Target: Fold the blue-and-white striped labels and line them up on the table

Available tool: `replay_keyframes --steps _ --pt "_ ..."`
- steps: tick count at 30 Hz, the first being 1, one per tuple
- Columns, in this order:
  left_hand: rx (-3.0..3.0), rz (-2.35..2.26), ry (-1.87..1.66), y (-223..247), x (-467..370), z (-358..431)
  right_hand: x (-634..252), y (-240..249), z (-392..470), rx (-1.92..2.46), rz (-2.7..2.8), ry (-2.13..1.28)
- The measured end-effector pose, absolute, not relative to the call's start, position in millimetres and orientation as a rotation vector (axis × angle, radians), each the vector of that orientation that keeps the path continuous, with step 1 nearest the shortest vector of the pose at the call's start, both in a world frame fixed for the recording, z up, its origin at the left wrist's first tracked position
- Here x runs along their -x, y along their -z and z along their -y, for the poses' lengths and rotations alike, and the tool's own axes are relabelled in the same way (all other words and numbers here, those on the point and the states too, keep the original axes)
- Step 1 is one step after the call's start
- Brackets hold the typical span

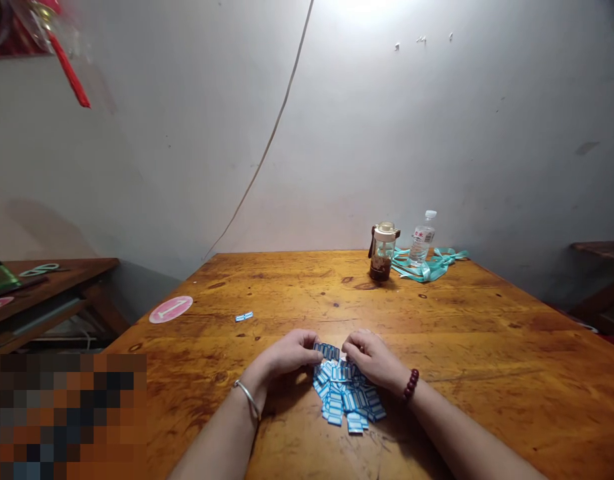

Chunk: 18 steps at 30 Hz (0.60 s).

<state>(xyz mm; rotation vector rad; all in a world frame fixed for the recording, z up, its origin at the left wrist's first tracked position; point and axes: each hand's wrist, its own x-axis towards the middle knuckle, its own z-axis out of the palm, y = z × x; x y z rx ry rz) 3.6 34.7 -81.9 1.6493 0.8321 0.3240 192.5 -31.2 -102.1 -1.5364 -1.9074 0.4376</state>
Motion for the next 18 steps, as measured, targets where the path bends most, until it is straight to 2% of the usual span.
replay_keyframes --steps 7,13,18 --pt "-1.509 -0.776 -0.349 76 -8 -23 -181 100 36 1.290 1.691 -0.787" --pt "-1.394 -0.697 -0.528 76 -16 -27 -182 101 33 1.215 1.302 -1.093" --pt "-1.307 -0.641 -0.570 78 -18 -28 -183 95 33 1.172 1.129 -1.190"
